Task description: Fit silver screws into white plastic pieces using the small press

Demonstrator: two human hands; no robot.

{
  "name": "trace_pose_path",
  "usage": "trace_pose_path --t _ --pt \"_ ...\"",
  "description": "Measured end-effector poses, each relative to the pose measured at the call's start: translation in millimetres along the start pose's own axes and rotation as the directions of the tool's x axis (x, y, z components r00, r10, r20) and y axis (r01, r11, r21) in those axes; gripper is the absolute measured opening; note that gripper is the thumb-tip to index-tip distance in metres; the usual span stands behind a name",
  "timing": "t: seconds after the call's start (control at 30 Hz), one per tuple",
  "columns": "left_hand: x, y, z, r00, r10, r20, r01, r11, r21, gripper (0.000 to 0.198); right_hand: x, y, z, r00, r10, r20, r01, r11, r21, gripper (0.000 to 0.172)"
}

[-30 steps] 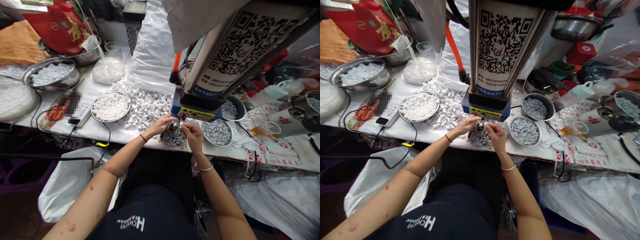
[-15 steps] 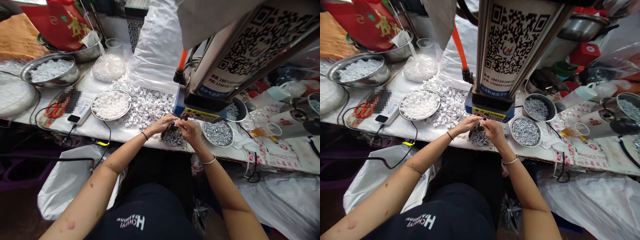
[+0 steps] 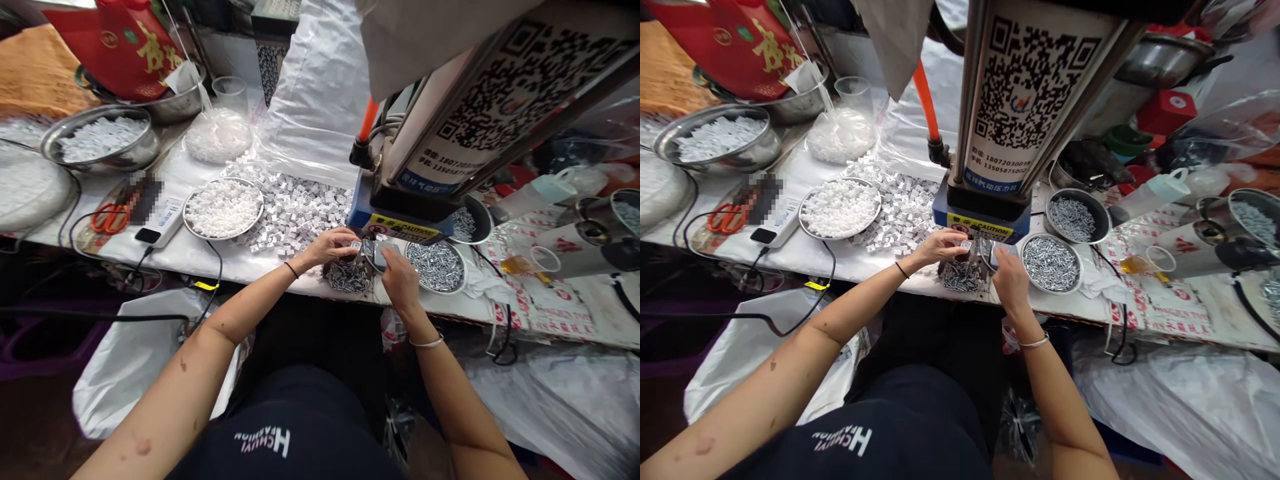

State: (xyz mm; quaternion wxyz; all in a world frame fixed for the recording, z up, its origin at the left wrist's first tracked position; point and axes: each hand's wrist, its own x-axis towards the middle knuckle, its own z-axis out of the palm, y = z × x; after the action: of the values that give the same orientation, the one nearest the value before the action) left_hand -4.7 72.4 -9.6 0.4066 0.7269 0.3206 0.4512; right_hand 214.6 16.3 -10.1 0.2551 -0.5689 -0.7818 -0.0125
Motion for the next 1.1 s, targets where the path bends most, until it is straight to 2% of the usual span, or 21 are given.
trace_pose_path --t 0.1,0.2,0.27,0.37,0.47,0.57,0.67,0.77,0.9,1.0,1.1 --pt "2.8 1.0 -2.3 0.999 0.012 0.030 -0.012 0.999 0.031 0.037 -24.0 27.0 13.4 0.989 -0.059 0.138 0.077 0.988 -0.131 0.057" --pt "6.8 7.4 -8.3 0.995 -0.015 0.101 0.009 0.998 0.060 0.034 -31.7 37.4 18.0 0.974 -0.096 0.207 0.126 0.982 -0.137 0.060" --pt "10.8 13.8 -14.7 0.986 -0.027 0.166 0.013 0.997 0.082 0.030 -25.5 34.6 14.2 0.975 -0.084 0.206 0.103 0.991 -0.083 0.054" --pt "16.5 20.7 -23.2 0.964 -0.053 0.259 0.035 0.997 0.073 0.028 -8.1 17.1 3.6 0.990 -0.008 0.137 -0.008 0.993 0.117 0.039" --pt "18.7 17.8 -22.5 0.956 -0.181 0.229 0.210 0.972 -0.109 0.035 9.3 -9.7 -4.1 0.995 0.102 0.024 -0.104 0.938 0.332 0.029" --pt "16.9 8.2 -11.2 0.920 -0.362 0.147 0.390 0.819 -0.421 0.042 24.7 -32.0 -3.3 0.985 0.161 -0.054 -0.122 0.892 0.436 0.027" --pt "14.1 0.3 2.1 0.883 -0.451 0.131 0.424 0.647 -0.633 0.040 39.3 -41.5 4.8 0.985 0.157 -0.068 -0.107 0.876 0.469 0.026" --pt "13.1 -5.5 11.2 0.883 -0.457 0.104 0.385 0.580 -0.718 0.035 52.1 -41.1 13.6 0.979 0.199 -0.033 -0.157 0.855 0.495 0.024" --pt "9.9 -18.3 17.6 0.887 -0.461 0.029 0.353 0.636 -0.686 0.031 60.2 -37.4 16.9 0.959 0.280 0.044 -0.262 0.821 0.506 0.022" --pt "2.6 -26.9 17.2 0.904 -0.426 0.034 0.353 0.701 -0.619 0.032 56.3 -37.3 13.8 0.980 0.197 0.023 -0.184 0.857 0.481 0.019" --pt "-4.9 -25.6 13.6 0.929 -0.368 0.041 0.325 0.758 -0.566 0.035 48.8 -41.5 10.2 0.995 0.099 -0.024 -0.080 0.906 0.415 0.019"
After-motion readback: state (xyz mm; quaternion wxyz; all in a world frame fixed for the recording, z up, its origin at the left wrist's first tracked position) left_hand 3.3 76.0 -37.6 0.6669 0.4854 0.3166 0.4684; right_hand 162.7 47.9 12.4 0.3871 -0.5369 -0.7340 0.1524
